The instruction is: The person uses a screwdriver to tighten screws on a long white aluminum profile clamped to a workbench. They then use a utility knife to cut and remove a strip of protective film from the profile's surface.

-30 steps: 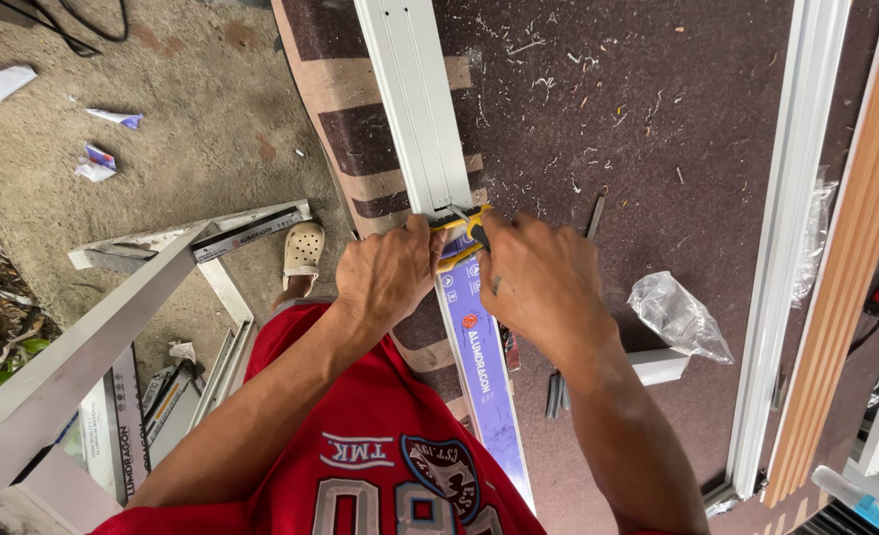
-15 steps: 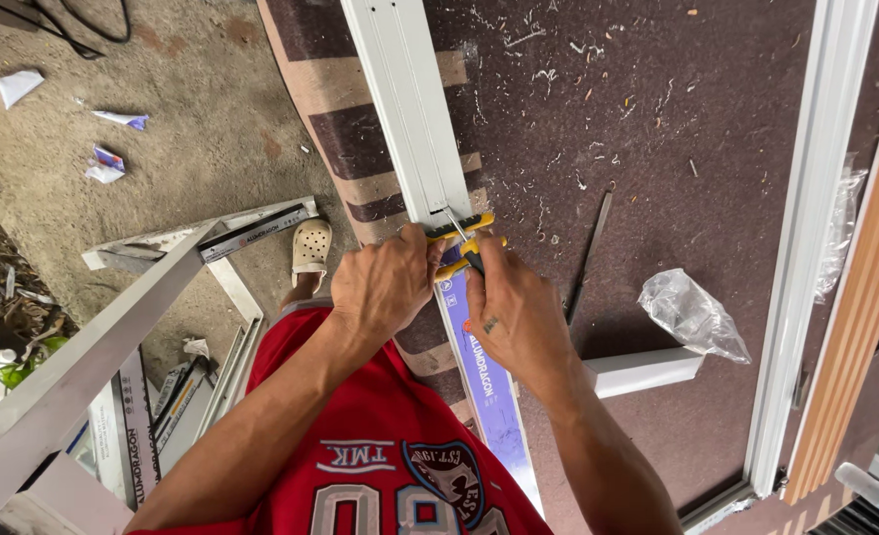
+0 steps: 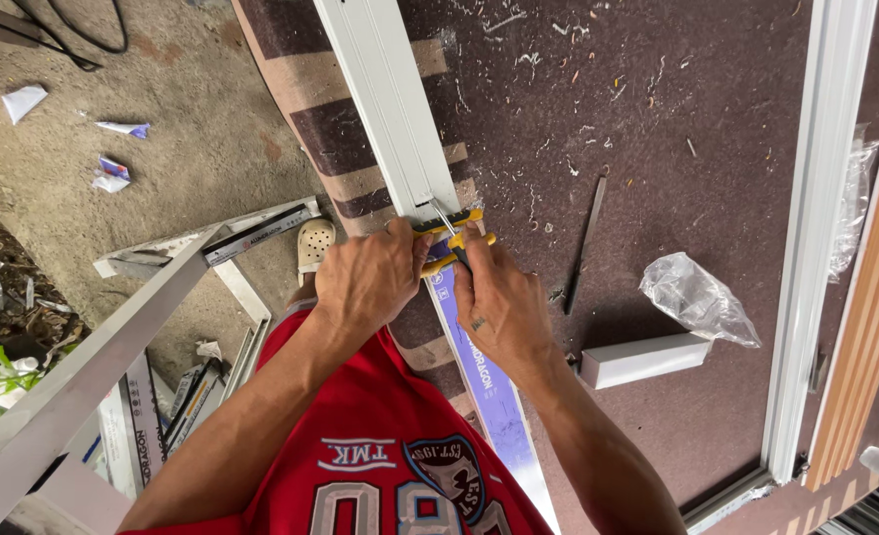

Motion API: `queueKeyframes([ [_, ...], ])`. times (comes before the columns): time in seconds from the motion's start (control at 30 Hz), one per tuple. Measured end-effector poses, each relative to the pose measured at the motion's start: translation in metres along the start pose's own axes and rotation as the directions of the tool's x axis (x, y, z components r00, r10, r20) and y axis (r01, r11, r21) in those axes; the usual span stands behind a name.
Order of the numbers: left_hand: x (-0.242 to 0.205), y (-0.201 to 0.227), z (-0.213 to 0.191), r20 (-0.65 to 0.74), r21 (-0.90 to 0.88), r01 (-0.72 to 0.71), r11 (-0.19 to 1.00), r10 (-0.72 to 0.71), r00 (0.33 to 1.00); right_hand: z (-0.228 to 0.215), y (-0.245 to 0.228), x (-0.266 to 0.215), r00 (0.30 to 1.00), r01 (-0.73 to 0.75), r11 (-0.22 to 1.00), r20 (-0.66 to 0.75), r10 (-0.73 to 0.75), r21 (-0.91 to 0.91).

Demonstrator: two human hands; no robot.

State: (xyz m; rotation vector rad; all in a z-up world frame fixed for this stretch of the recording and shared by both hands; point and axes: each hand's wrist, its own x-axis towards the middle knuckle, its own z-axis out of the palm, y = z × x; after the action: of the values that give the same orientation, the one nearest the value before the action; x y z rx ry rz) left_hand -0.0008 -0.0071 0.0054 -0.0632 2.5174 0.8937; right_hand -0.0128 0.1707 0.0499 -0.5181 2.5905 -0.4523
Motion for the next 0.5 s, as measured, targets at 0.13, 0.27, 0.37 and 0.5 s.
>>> queueKeyframes([
  [0.13,0.003,0.002,-0.006,0.061,-0.004,0.038,0.999,-0.037,0.997,-0.007,-0.008,0.003,0.999,0.007,1.000,-0.044,-0.008,-0.025],
  [0.27,-0.002,0.003,-0.009,0.078,-0.012,0.044,0.999,-0.043,0.996,-0.032,-0.024,0.005,0.998,-0.024,0.999,0.056,0.026,-0.042],
  [0.37,-0.004,0.002,-0.009,-0.035,-0.041,0.020,0.999,-0.021,0.999,-0.045,-0.042,0.010,0.993,-0.001,0.991,0.118,0.017,-0.132],
  [0.5,-0.004,0.000,-0.009,0.012,-0.068,0.033,0.997,-0.032,0.999,-0.058,-0.053,0.020,0.979,-0.038,0.979,0.188,0.077,-0.199],
])
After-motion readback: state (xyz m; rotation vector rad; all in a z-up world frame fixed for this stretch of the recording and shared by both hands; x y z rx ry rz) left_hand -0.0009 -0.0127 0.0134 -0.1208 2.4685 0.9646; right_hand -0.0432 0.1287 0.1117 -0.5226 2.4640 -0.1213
